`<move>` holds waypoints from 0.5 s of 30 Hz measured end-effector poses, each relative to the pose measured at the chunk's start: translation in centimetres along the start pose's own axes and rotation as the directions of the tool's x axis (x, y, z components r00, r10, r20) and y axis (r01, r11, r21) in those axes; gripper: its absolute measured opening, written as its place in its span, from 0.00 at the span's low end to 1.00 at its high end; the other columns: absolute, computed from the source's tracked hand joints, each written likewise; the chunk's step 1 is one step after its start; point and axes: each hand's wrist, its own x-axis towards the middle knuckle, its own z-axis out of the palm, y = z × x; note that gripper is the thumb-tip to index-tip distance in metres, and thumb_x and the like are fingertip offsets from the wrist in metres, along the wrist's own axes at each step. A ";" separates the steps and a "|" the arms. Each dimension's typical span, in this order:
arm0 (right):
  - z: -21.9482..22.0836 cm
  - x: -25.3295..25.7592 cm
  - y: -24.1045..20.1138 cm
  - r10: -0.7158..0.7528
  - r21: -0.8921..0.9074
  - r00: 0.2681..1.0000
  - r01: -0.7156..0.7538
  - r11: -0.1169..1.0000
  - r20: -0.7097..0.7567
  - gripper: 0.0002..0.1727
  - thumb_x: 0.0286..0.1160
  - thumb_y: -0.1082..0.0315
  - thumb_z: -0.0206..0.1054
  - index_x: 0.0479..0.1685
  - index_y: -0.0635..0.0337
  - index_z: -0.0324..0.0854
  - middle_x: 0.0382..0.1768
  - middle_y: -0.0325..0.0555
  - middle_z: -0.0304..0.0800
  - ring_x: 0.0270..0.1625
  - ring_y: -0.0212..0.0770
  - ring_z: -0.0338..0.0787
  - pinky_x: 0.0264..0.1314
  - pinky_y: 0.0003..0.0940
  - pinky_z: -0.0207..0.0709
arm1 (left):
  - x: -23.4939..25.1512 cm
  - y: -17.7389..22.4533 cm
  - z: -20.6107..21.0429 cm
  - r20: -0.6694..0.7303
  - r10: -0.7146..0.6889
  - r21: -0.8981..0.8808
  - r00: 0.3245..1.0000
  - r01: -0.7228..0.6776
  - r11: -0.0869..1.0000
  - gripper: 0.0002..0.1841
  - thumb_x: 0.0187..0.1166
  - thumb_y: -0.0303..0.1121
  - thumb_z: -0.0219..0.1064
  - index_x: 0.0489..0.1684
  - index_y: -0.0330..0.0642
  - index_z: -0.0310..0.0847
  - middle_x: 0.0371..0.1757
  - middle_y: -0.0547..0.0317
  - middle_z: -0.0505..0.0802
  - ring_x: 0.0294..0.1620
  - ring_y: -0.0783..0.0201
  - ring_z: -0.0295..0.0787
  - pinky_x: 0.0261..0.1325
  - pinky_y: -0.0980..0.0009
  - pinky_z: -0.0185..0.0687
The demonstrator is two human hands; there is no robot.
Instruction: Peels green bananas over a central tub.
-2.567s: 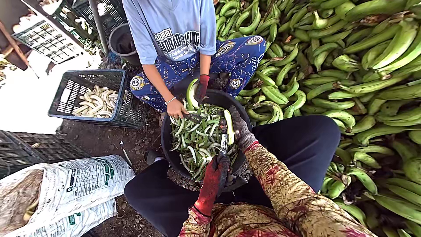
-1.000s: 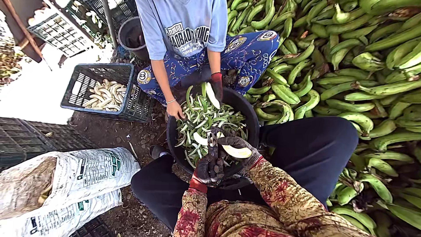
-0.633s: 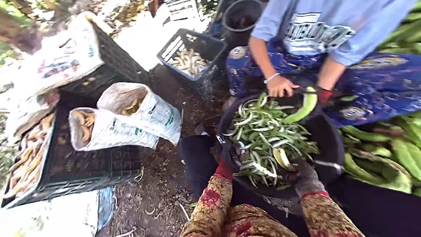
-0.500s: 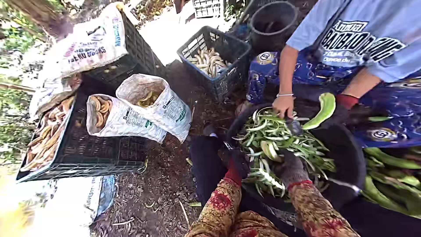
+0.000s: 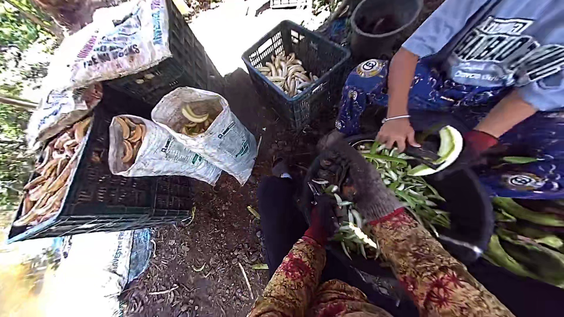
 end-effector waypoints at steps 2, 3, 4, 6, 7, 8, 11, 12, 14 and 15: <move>-6.8 0.6 1.3 0.002 -0.091 0.989 -0.015 0.996 -0.146 0.26 0.83 0.47 0.63 0.73 0.50 0.74 0.52 0.42 0.88 0.47 0.40 0.90 0.48 0.40 0.87 | 0.7 -1.3 -0.2 -0.009 -0.021 -0.039 1.000 0.021 0.999 0.20 0.96 0.40 0.44 0.54 0.34 0.77 0.26 0.59 0.85 0.22 0.68 0.81 0.25 0.70 0.82; -10.1 0.3 1.8 -0.007 -0.136 0.971 -0.026 0.990 -0.238 0.26 0.83 0.46 0.63 0.73 0.50 0.75 0.53 0.42 0.88 0.47 0.39 0.90 0.47 0.40 0.86 | 0.8 -1.5 0.0 -0.023 -0.047 -0.068 0.999 0.045 0.997 0.22 0.96 0.43 0.41 0.54 0.35 0.76 0.25 0.58 0.85 0.21 0.67 0.81 0.23 0.70 0.81; -13.2 0.1 2.3 -0.011 -0.180 0.948 -0.049 0.982 -0.319 0.26 0.83 0.45 0.63 0.73 0.49 0.76 0.55 0.41 0.87 0.48 0.39 0.88 0.49 0.40 0.84 | 1.4 -1.4 0.3 -0.041 -0.081 -0.106 0.996 0.076 0.991 0.24 0.96 0.47 0.39 0.51 0.37 0.75 0.23 0.58 0.83 0.19 0.65 0.80 0.20 0.69 0.80; -18.0 -0.5 3.1 -0.016 -0.258 0.897 -0.110 0.960 -0.441 0.29 0.85 0.42 0.59 0.74 0.51 0.76 0.59 0.46 0.85 0.54 0.42 0.86 0.55 0.44 0.81 | 2.3 -1.3 0.6 -0.066 -0.148 -0.115 0.987 0.140 0.983 0.27 0.95 0.53 0.37 0.44 0.41 0.74 0.21 0.58 0.81 0.17 0.63 0.78 0.19 0.67 0.78; -19.9 -0.8 3.7 -0.016 -0.293 0.876 -0.144 0.945 -0.482 0.29 0.86 0.41 0.57 0.73 0.53 0.76 0.62 0.48 0.85 0.57 0.45 0.86 0.57 0.47 0.82 | 2.4 -1.3 0.8 -0.066 -0.157 -0.037 0.985 0.155 0.987 0.27 0.95 0.52 0.37 0.43 0.40 0.74 0.20 0.59 0.80 0.16 0.64 0.77 0.18 0.68 0.77; -21.4 -0.9 4.5 -0.016 -0.328 0.858 -0.179 0.928 -0.514 0.30 0.86 0.41 0.56 0.73 0.54 0.77 0.63 0.50 0.86 0.59 0.47 0.87 0.59 0.49 0.82 | 2.3 -1.2 0.9 -0.044 -0.161 0.099 0.986 0.164 0.981 0.26 0.96 0.50 0.38 0.45 0.37 0.75 0.21 0.57 0.81 0.16 0.64 0.77 0.19 0.67 0.78; -23.6 -1.1 6.7 0.000 -0.437 0.818 -0.308 0.845 -0.576 0.32 0.86 0.39 0.54 0.75 0.55 0.77 0.63 0.56 0.85 0.61 0.52 0.87 0.61 0.55 0.82 | 1.9 -1.6 1.6 0.159 -0.272 0.687 0.949 0.092 0.721 0.27 0.94 0.51 0.47 0.70 0.36 0.78 0.42 0.48 0.89 0.35 0.58 0.86 0.41 0.59 0.86; -23.8 -1.2 7.1 0.020 -0.476 0.822 -0.350 0.807 -0.570 0.33 0.88 0.40 0.53 0.77 0.56 0.75 0.67 0.59 0.84 0.66 0.55 0.85 0.66 0.58 0.80 | 2.0 -2.3 1.9 0.215 -0.334 0.811 0.918 0.023 0.584 0.29 0.92 0.53 0.49 0.69 0.36 0.79 0.48 0.44 0.90 0.43 0.54 0.88 0.51 0.53 0.85; -24.0 -1.2 8.3 0.035 -0.565 0.833 -0.405 0.719 -0.552 0.31 0.90 0.44 0.51 0.78 0.58 0.74 0.71 0.62 0.81 0.72 0.58 0.82 0.72 0.61 0.75 | 2.5 -4.6 2.0 0.273 -0.446 0.939 0.853 -0.136 0.316 0.32 0.87 0.59 0.53 0.62 0.35 0.84 0.55 0.38 0.91 0.58 0.45 0.89 0.65 0.40 0.80; -24.1 -1.2 8.9 0.049 -0.606 0.844 -0.423 0.674 -0.534 0.30 0.91 0.46 0.51 0.79 0.59 0.73 0.73 0.63 0.79 0.76 0.60 0.79 0.77 0.62 0.72 | 2.4 -5.7 2.1 0.266 -0.480 0.961 0.836 -0.191 0.199 0.33 0.85 0.61 0.55 0.59 0.36 0.87 0.57 0.37 0.92 0.62 0.42 0.88 0.68 0.37 0.78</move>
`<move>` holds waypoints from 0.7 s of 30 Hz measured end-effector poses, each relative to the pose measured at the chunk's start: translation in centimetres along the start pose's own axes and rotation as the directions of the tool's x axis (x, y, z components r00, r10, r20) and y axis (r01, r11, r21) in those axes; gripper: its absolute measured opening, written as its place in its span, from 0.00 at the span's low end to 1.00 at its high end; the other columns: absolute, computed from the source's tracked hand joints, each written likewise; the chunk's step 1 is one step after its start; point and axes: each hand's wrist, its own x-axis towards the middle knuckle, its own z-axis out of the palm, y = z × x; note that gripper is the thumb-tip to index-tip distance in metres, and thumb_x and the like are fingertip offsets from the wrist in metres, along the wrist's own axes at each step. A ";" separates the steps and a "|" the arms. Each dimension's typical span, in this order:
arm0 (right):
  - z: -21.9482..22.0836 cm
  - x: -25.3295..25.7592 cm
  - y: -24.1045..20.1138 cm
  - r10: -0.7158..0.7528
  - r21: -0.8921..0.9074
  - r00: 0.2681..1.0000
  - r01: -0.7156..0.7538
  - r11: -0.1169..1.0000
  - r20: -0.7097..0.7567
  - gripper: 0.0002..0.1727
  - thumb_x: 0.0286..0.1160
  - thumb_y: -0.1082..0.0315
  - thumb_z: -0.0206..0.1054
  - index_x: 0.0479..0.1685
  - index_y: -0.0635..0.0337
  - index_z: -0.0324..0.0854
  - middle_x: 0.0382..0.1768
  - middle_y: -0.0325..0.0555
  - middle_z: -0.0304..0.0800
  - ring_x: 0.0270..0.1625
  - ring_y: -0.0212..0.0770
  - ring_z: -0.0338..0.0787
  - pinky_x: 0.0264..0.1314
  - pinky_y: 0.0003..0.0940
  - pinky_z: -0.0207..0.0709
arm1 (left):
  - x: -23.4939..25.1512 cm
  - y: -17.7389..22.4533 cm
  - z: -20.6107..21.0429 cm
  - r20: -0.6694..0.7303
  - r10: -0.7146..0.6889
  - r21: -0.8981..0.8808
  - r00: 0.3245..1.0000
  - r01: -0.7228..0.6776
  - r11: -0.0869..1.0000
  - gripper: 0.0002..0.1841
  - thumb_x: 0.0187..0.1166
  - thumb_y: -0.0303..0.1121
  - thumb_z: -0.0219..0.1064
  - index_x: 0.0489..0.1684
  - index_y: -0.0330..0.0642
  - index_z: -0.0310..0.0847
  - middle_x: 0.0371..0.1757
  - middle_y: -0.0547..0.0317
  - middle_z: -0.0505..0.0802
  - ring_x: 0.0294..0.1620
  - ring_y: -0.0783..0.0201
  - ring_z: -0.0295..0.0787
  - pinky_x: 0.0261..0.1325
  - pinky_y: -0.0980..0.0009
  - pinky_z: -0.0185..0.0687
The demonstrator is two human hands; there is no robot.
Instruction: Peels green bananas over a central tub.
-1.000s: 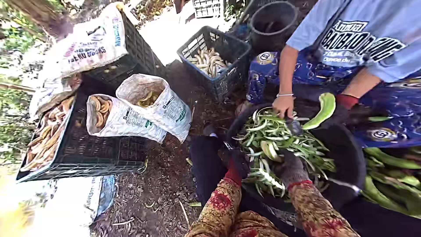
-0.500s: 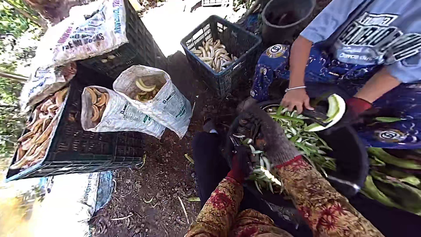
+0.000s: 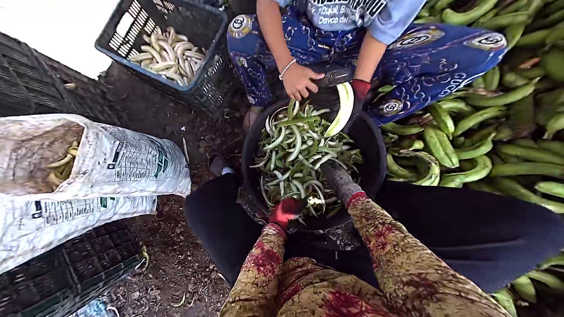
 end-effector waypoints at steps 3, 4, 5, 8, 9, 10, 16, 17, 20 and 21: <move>1.1 0.3 1.6 0.005 -0.108 0.998 0.001 0.994 0.055 0.30 0.93 0.48 0.48 0.81 0.59 0.72 0.76 0.63 0.77 0.79 0.60 0.76 0.80 0.61 0.68 | -0.2 1.1 1.4 0.085 -0.111 0.235 0.990 0.088 0.968 0.27 0.85 0.53 0.60 0.64 0.38 0.86 0.68 0.40 0.89 0.74 0.42 0.82 0.76 0.36 0.71; 1.5 0.6 2.3 0.024 -0.070 0.998 -0.019 0.997 0.062 0.31 0.92 0.46 0.48 0.81 0.58 0.72 0.76 0.61 0.78 0.80 0.58 0.77 0.80 0.60 0.69 | -0.5 1.6 1.0 0.104 -0.169 0.298 0.980 0.132 0.945 0.25 0.87 0.50 0.59 0.68 0.38 0.84 0.71 0.40 0.87 0.77 0.42 0.80 0.78 0.37 0.69; 1.6 0.8 3.0 0.037 -0.023 0.996 -0.035 0.999 0.076 0.32 0.92 0.44 0.48 0.81 0.57 0.72 0.76 0.60 0.78 0.79 0.57 0.77 0.80 0.59 0.70 | -0.7 2.1 0.2 0.110 -0.226 0.363 0.968 0.172 0.916 0.24 0.88 0.47 0.58 0.69 0.38 0.84 0.72 0.40 0.87 0.78 0.41 0.79 0.78 0.36 0.68; 1.5 0.7 4.6 0.072 0.058 0.990 -0.079 0.995 0.119 0.31 0.90 0.43 0.50 0.79 0.57 0.73 0.75 0.59 0.79 0.77 0.54 0.78 0.78 0.57 0.71 | -0.7 2.0 -2.7 0.036 -0.320 0.534 0.947 0.252 0.807 0.23 0.87 0.45 0.58 0.62 0.33 0.85 0.68 0.36 0.88 0.73 0.36 0.82 0.72 0.33 0.72; 1.4 0.8 5.0 0.078 0.030 0.988 -0.083 0.996 0.132 0.31 0.91 0.45 0.50 0.79 0.58 0.73 0.75 0.59 0.79 0.77 0.55 0.79 0.78 0.58 0.71 | -0.6 2.1 -3.8 0.018 -0.324 0.581 0.946 0.254 0.773 0.24 0.87 0.45 0.57 0.63 0.32 0.84 0.67 0.34 0.88 0.72 0.35 0.82 0.71 0.32 0.72; 1.4 0.9 5.2 0.094 -0.018 0.985 -0.093 0.996 0.144 0.30 0.91 0.45 0.49 0.78 0.59 0.75 0.74 0.61 0.79 0.76 0.56 0.79 0.78 0.59 0.71 | -0.5 2.3 -4.9 0.007 -0.323 0.613 0.946 0.251 0.749 0.24 0.87 0.45 0.58 0.63 0.31 0.84 0.67 0.32 0.88 0.72 0.34 0.82 0.71 0.31 0.72; 2.5 1.0 5.4 0.161 -0.357 0.934 -0.038 0.933 0.320 0.28 0.92 0.49 0.48 0.73 0.59 0.80 0.72 0.63 0.81 0.78 0.62 0.78 0.79 0.67 0.66 | 0.4 3.9 -10.0 -0.090 -0.237 0.593 0.967 0.243 0.767 0.31 0.85 0.56 0.58 0.64 0.34 0.84 0.66 0.33 0.88 0.72 0.35 0.82 0.71 0.32 0.72; 2.9 0.9 5.2 0.162 -0.384 0.929 -0.023 0.923 0.334 0.27 0.91 0.50 0.49 0.73 0.59 0.80 0.72 0.63 0.81 0.78 0.62 0.77 0.79 0.67 0.66 | 0.6 4.3 -10.9 -0.125 -0.203 0.564 0.971 0.238 0.791 0.29 0.86 0.55 0.57 0.63 0.35 0.84 0.65 0.33 0.89 0.71 0.35 0.83 0.70 0.32 0.73; 4.0 0.9 4.8 0.165 -0.414 0.902 0.016 0.910 0.399 0.27 0.90 0.51 0.51 0.73 0.59 0.79 0.72 0.64 0.81 0.78 0.64 0.77 0.78 0.69 0.67 | 2.4 5.2 -13.2 -0.218 -0.092 0.475 0.972 0.188 0.860 0.29 0.88 0.57 0.54 0.60 0.38 0.86 0.58 0.35 0.91 0.64 0.36 0.87 0.64 0.31 0.76; 4.4 0.9 4.5 0.165 -0.390 0.879 0.026 0.920 0.447 0.26 0.89 0.50 0.53 0.72 0.59 0.80 0.70 0.64 0.83 0.76 0.64 0.79 0.76 0.70 0.68 | 3.2 5.2 -13.7 -0.251 -0.046 0.454 0.967 0.159 0.877 0.29 0.88 0.58 0.53 0.58 0.39 0.86 0.56 0.35 0.92 0.62 0.36 0.88 0.62 0.30 0.77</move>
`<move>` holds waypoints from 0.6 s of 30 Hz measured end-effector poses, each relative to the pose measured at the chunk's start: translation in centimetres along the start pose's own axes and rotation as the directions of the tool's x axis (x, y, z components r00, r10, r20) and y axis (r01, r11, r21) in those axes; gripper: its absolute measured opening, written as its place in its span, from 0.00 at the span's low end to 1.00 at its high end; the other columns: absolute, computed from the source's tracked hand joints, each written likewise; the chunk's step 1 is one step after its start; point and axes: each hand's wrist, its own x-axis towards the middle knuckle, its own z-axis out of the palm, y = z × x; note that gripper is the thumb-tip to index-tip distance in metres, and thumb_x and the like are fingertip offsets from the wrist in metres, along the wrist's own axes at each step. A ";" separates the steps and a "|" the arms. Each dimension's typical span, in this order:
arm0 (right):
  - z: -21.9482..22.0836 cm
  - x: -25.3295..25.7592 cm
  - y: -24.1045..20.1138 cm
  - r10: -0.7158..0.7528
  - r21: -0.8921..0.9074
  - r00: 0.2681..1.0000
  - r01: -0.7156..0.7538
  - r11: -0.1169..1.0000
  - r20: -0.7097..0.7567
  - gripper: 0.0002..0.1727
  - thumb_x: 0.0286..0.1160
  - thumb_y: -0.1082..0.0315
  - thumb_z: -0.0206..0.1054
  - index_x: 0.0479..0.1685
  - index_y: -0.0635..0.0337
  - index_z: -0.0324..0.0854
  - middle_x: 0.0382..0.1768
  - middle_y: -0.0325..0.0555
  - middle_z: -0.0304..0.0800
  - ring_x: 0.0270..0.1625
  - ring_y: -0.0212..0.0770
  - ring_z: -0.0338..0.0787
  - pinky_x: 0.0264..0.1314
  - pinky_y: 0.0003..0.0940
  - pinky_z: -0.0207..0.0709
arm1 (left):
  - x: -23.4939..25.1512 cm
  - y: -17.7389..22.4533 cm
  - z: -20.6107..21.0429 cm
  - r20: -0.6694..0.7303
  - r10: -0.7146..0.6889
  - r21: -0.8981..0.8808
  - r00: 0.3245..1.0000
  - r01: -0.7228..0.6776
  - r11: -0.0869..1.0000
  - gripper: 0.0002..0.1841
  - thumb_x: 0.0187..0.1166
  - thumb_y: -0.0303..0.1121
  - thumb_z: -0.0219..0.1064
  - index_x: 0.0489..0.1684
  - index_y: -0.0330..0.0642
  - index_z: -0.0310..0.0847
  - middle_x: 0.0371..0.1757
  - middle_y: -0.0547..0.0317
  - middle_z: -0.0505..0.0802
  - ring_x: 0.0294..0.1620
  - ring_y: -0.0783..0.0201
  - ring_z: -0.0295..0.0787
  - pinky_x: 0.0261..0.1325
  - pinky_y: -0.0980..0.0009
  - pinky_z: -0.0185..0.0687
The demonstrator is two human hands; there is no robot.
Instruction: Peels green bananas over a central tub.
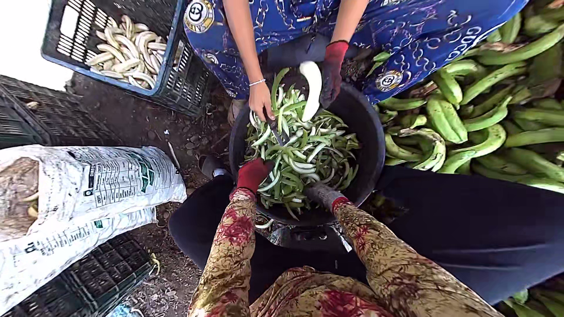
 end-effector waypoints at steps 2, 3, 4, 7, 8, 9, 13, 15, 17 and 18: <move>1.0 0.7 -0.5 -0.036 0.084 0.995 0.028 0.996 0.089 0.25 0.84 0.47 0.58 0.68 0.55 0.83 0.63 0.60 0.87 0.66 0.59 0.85 0.68 0.65 0.75 | 0.8 0.5 -0.5 -0.040 0.012 -0.042 0.999 -0.014 0.999 0.29 0.89 0.58 0.51 0.60 0.41 0.86 0.56 0.36 0.92 0.62 0.35 0.89 0.61 0.30 0.78; 1.6 1.3 -0.8 -0.047 0.118 0.991 0.032 0.992 0.125 0.26 0.82 0.45 0.60 0.67 0.52 0.84 0.62 0.58 0.88 0.64 0.57 0.86 0.67 0.64 0.76 | 0.7 0.9 -0.7 -0.040 0.008 -0.067 0.999 -0.010 0.998 0.29 0.89 0.58 0.52 0.60 0.41 0.85 0.56 0.36 0.92 0.62 0.36 0.88 0.61 0.30 0.78; 2.0 1.6 -1.2 -0.064 0.136 0.986 0.043 0.990 0.153 0.27 0.83 0.44 0.60 0.68 0.52 0.83 0.62 0.57 0.88 0.64 0.56 0.86 0.66 0.63 0.76 | 0.2 1.2 -0.9 -0.027 0.002 -0.097 1.000 -0.005 0.995 0.29 0.89 0.58 0.51 0.61 0.41 0.85 0.57 0.36 0.91 0.62 0.36 0.88 0.62 0.30 0.78; 1.1 2.8 -2.4 -0.139 0.079 0.984 0.131 0.988 0.107 0.26 0.85 0.45 0.58 0.69 0.52 0.84 0.66 0.59 0.87 0.70 0.59 0.84 0.74 0.67 0.71 | -1.8 1.2 -0.1 0.025 -0.001 -0.233 1.000 0.007 0.973 0.30 0.89 0.59 0.50 0.66 0.43 0.83 0.58 0.39 0.92 0.61 0.41 0.89 0.65 0.34 0.78; -0.1 3.0 -2.9 -0.169 0.088 0.985 0.165 0.982 0.043 0.25 0.85 0.47 0.58 0.68 0.52 0.85 0.65 0.60 0.87 0.71 0.60 0.84 0.75 0.67 0.70 | -2.4 0.7 0.5 0.056 0.006 -0.280 0.998 0.010 0.960 0.29 0.89 0.59 0.50 0.67 0.45 0.83 0.57 0.42 0.92 0.60 0.44 0.90 0.65 0.38 0.80; -1.5 3.2 -3.4 -0.203 0.115 0.979 0.204 0.972 -0.025 0.24 0.86 0.48 0.58 0.69 0.53 0.84 0.65 0.60 0.87 0.70 0.60 0.84 0.75 0.67 0.70 | -3.1 0.2 1.1 0.085 0.020 -0.332 0.996 0.010 0.943 0.28 0.90 0.57 0.50 0.68 0.45 0.82 0.57 0.44 0.92 0.58 0.47 0.90 0.65 0.40 0.81; -6.3 3.2 -4.5 -0.265 0.302 0.917 0.354 0.885 -0.297 0.25 0.88 0.49 0.58 0.79 0.44 0.77 0.69 0.53 0.86 0.70 0.56 0.85 0.72 0.66 0.75 | -6.5 -1.1 3.5 0.146 0.003 -0.311 0.989 0.043 0.949 0.30 0.88 0.62 0.49 0.72 0.51 0.82 0.61 0.48 0.92 0.63 0.49 0.89 0.68 0.39 0.80; -7.9 0.9 -4.9 -0.247 0.407 0.889 0.404 0.819 -0.385 0.26 0.89 0.50 0.58 0.84 0.40 0.72 0.71 0.54 0.84 0.69 0.57 0.85 0.68 0.65 0.76 | -7.4 -0.5 4.1 0.196 -0.014 -0.161 0.981 0.046 0.986 0.30 0.88 0.62 0.47 0.71 0.51 0.81 0.64 0.46 0.91 0.68 0.45 0.87 0.69 0.35 0.76; -8.1 -1.1 -4.6 -0.197 0.486 0.846 0.457 0.745 -0.495 0.26 0.89 0.50 0.57 0.85 0.38 0.70 0.72 0.53 0.83 0.68 0.57 0.85 0.66 0.63 0.78 | -7.6 0.3 5.1 0.240 -0.022 -0.057 0.971 0.037 0.998 0.31 0.89 0.61 0.47 0.68 0.47 0.82 0.63 0.44 0.91 0.69 0.43 0.86 0.69 0.34 0.76; -7.7 -1.5 -4.2 -0.139 0.507 0.811 0.479 0.717 -0.568 0.27 0.88 0.48 0.56 0.85 0.36 0.70 0.73 0.51 0.83 0.68 0.56 0.86 0.65 0.64 0.79 | -7.2 0.5 5.6 0.255 -0.024 -0.036 0.967 0.034 0.999 0.31 0.89 0.61 0.47 0.68 0.47 0.83 0.64 0.44 0.91 0.70 0.43 0.86 0.70 0.34 0.75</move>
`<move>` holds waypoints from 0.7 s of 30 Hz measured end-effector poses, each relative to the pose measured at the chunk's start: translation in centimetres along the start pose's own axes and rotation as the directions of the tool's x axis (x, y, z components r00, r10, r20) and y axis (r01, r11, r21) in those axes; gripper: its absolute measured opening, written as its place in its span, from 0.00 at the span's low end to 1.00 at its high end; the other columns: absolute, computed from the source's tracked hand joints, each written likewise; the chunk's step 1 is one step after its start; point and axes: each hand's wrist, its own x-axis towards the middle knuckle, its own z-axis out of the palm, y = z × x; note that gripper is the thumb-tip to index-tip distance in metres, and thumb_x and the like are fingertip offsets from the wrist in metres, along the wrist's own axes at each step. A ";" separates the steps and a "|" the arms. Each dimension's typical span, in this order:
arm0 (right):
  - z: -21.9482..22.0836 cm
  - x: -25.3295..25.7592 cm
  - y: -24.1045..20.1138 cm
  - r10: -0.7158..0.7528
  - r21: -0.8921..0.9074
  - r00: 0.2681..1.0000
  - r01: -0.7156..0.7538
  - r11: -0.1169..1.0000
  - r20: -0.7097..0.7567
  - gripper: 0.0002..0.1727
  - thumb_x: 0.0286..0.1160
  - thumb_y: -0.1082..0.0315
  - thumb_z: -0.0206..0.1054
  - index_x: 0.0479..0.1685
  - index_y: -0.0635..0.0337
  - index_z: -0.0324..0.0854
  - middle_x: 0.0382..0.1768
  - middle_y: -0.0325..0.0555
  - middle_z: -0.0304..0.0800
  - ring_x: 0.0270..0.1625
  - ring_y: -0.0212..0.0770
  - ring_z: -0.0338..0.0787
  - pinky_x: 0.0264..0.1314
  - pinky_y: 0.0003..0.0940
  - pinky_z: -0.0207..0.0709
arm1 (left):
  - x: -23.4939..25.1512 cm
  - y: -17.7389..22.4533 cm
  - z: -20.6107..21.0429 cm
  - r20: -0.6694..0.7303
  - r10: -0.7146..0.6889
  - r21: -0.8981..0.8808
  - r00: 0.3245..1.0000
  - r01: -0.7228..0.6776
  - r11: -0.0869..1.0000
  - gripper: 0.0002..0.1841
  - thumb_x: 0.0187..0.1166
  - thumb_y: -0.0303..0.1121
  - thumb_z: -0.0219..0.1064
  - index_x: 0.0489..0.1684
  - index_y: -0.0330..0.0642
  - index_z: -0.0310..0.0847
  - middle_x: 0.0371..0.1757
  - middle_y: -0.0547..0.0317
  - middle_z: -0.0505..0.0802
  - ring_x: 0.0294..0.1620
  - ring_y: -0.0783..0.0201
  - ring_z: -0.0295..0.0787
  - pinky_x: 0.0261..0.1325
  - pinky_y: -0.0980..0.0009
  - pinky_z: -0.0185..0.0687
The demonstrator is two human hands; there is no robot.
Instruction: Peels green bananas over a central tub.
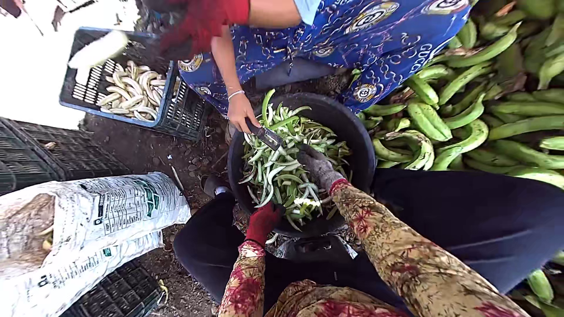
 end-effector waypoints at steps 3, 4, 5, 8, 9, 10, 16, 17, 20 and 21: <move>0.5 -1.9 3.0 0.012 0.045 0.954 0.002 0.999 -0.301 0.31 0.88 0.44 0.53 0.88 0.39 0.66 0.78 0.49 0.79 0.73 0.52 0.84 0.73 0.61 0.77 | 2.1 0.2 1.0 0.034 -0.025 0.020 0.999 0.024 1.000 0.32 0.88 0.61 0.46 0.67 0.44 0.83 0.65 0.42 0.90 0.71 0.43 0.85 0.70 0.35 0.75; 0.8 -2.8 4.1 0.050 0.069 0.948 -0.030 0.997 -0.315 0.31 0.89 0.46 0.52 0.88 0.46 0.65 0.78 0.52 0.78 0.74 0.51 0.83 0.75 0.58 0.77 | 2.8 0.0 1.3 0.034 -0.032 0.011 0.999 0.031 0.999 0.32 0.88 0.61 0.46 0.66 0.44 0.83 0.64 0.41 0.90 0.70 0.43 0.85 0.70 0.35 0.75; 1.5 -3.7 5.1 0.108 0.089 0.951 -0.085 0.992 -0.290 0.30 0.90 0.47 0.52 0.86 0.51 0.67 0.74 0.53 0.81 0.69 0.50 0.86 0.69 0.54 0.82 | 3.5 -0.3 1.5 0.032 -0.030 -0.014 0.999 0.030 0.999 0.33 0.89 0.61 0.45 0.66 0.43 0.83 0.63 0.41 0.90 0.68 0.42 0.86 0.69 0.35 0.76; 4.0 -6.3 6.1 0.334 0.061 0.942 -0.331 0.942 -0.038 0.26 0.91 0.49 0.52 0.77 0.54 0.75 0.52 0.53 0.91 0.42 0.47 0.94 0.44 0.48 0.90 | 5.6 -1.7 1.5 0.028 -0.023 -0.095 0.999 0.026 0.995 0.33 0.89 0.62 0.45 0.67 0.44 0.82 0.61 0.42 0.91 0.64 0.43 0.88 0.66 0.37 0.79; 4.9 -6.6 6.3 0.375 -0.020 0.925 -0.374 0.927 0.056 0.25 0.90 0.49 0.52 0.74 0.53 0.77 0.50 0.53 0.92 0.41 0.48 0.94 0.43 0.48 0.89 | 6.0 -2.0 1.3 0.018 -0.025 -0.112 1.000 0.027 0.993 0.33 0.89 0.62 0.45 0.68 0.45 0.82 0.62 0.41 0.90 0.65 0.43 0.88 0.67 0.37 0.78; 5.6 -6.6 6.4 0.391 -0.127 0.905 -0.374 0.919 0.164 0.25 0.90 0.48 0.52 0.74 0.51 0.78 0.54 0.53 0.92 0.46 0.49 0.95 0.50 0.51 0.89 | 6.4 -2.1 0.9 -0.017 -0.031 -0.136 0.999 0.029 0.990 0.33 0.89 0.62 0.46 0.70 0.45 0.81 0.63 0.41 0.90 0.66 0.43 0.87 0.68 0.36 0.77; 8.3 -3.2 6.3 0.239 -0.395 0.865 -0.052 0.917 0.440 0.25 0.84 0.48 0.59 0.75 0.44 0.81 0.69 0.51 0.87 0.72 0.52 0.84 0.76 0.63 0.72 | 6.9 -2.3 -1.0 -0.216 -0.092 -0.291 0.972 0.026 0.956 0.29 0.91 0.55 0.47 0.75 0.43 0.78 0.68 0.41 0.89 0.72 0.44 0.84 0.73 0.38 0.75; 8.1 -2.5 6.4 0.258 -0.373 0.879 -0.100 0.923 0.402 0.26 0.85 0.48 0.59 0.78 0.45 0.79 0.71 0.52 0.85 0.74 0.53 0.82 0.78 0.62 0.70 | 6.9 -2.4 -1.2 -0.235 -0.099 -0.316 0.967 0.020 0.949 0.29 0.91 0.55 0.47 0.74 0.43 0.78 0.66 0.41 0.89 0.70 0.44 0.85 0.72 0.38 0.75; 5.2 -0.7 6.9 0.327 -0.308 0.928 -0.262 0.915 0.180 0.29 0.88 0.44 0.55 0.79 0.50 0.76 0.72 0.56 0.83 0.74 0.56 0.83 0.76 0.62 0.73 | 6.8 -2.8 -1.4 -0.278 -0.124 -0.392 0.953 0.005 0.920 0.29 0.91 0.56 0.47 0.73 0.42 0.78 0.64 0.41 0.90 0.68 0.45 0.86 0.71 0.40 0.77; 3.8 -0.5 7.0 0.331 -0.320 0.939 -0.286 0.903 0.093 0.29 0.88 0.43 0.55 0.78 0.50 0.77 0.72 0.56 0.83 0.75 0.56 0.82 0.78 0.62 0.72 | 6.8 -3.0 -1.3 -0.286 -0.124 -0.411 0.950 -0.005 0.911 0.29 0.91 0.56 0.47 0.73 0.43 0.78 0.63 0.41 0.90 0.67 0.45 0.87 0.70 0.41 0.78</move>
